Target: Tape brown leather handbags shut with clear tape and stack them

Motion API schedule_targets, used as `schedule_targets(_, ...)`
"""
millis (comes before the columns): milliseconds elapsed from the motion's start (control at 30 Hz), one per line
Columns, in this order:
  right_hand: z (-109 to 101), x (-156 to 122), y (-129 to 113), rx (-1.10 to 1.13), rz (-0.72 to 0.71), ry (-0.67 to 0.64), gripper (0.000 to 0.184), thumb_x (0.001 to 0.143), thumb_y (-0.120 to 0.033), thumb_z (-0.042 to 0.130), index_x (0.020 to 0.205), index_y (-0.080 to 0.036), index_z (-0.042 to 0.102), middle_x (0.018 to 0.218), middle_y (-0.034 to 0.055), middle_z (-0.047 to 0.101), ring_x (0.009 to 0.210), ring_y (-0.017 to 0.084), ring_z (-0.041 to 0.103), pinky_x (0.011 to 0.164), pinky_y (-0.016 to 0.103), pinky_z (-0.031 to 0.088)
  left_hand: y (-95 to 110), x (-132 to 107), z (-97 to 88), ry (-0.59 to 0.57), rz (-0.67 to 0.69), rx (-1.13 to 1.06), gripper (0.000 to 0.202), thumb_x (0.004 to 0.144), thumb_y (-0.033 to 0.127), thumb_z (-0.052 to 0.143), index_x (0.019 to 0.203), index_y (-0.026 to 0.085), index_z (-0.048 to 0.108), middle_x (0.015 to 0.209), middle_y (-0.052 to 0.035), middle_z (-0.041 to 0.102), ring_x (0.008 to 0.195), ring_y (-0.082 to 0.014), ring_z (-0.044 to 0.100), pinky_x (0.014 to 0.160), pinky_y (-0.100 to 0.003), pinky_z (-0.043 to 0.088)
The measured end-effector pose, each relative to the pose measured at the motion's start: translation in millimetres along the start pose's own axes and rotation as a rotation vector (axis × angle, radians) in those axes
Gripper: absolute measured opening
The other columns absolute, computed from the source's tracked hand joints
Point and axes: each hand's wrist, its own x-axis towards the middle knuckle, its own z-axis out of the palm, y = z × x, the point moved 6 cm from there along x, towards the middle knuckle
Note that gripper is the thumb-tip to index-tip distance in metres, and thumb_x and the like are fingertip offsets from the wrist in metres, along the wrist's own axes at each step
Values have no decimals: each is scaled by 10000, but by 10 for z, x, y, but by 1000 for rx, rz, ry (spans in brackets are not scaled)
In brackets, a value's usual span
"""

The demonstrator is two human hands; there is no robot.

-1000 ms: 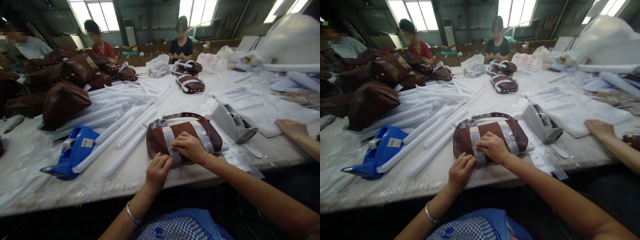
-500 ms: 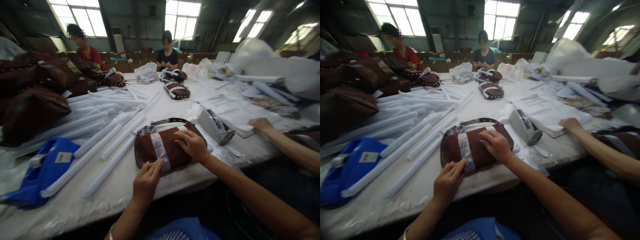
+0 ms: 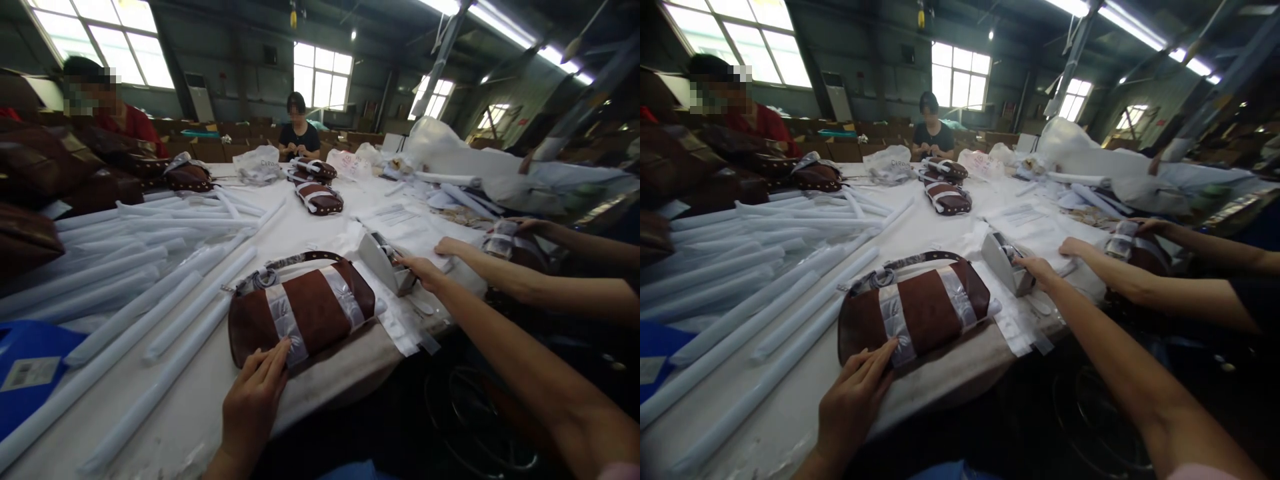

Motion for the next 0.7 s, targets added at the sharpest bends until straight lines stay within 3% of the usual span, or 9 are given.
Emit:
schedule_targets(67,18,0,2,94,26,16,376,606,-520,816,724,-172,738,790,78,757,789,250,688,701,364,555,-4,-2,0,-7,-10,-7,405,957,161,522,1358,197,569,1179,19,734,962,-193,656,963,-332,510)
schedule_targets(133,-28,-16,-29,177,24,84,386,613,-505,820,766,-159,740,1027,128,749,921,264,691,771,369,565,-4,2,-5,-9,-14,-15,394,962,165,514,1350,195,573,1166,21,738,957,-187,656,969,-325,504)
schedule_targets(200,-108,-83,-53,251,0,165,368,646,-494,811,802,-169,737,1287,143,651,1093,270,652,890,367,553,-1,13,-14,-6,-11,-17,382,968,174,510,1344,187,577,1159,24,740,949,-182,655,976,-320,497)
schedule_targets(267,-194,-221,-43,325,-30,235,364,662,-488,808,832,-176,732,1419,128,559,1210,270,598,996,369,519,-1,29,-26,2,-14,-11,368,973,181,507,1332,189,588,1150,30,742,946,-180,653,967,-316,498)
schedule_targets(400,-315,-628,86,469,-70,318,362,666,-471,834,877,-190,745,1355,96,622,1251,282,579,1107,436,455,-3,49,-33,5,-17,-18,361,979,180,502,1328,195,589,1148,36,743,929,-175,653,961,-315,503)
schedule_targets(500,-326,-862,130,437,-85,332,328,700,-443,832,922,-210,771,1263,72,686,1221,275,603,1151,460,407,-16,36,-20,-9,-19,-20,377,974,184,519,1347,200,576,1159,37,739,942,-178,652,979,-318,495)
schedule_targets(700,-331,-930,-181,361,-196,375,259,771,-411,790,961,-236,783,1145,45,739,1164,269,644,1127,456,442,-31,5,4,-23,-16,-30,449,950,171,563,1396,219,537,1182,31,732,935,-174,661,992,-319,493)
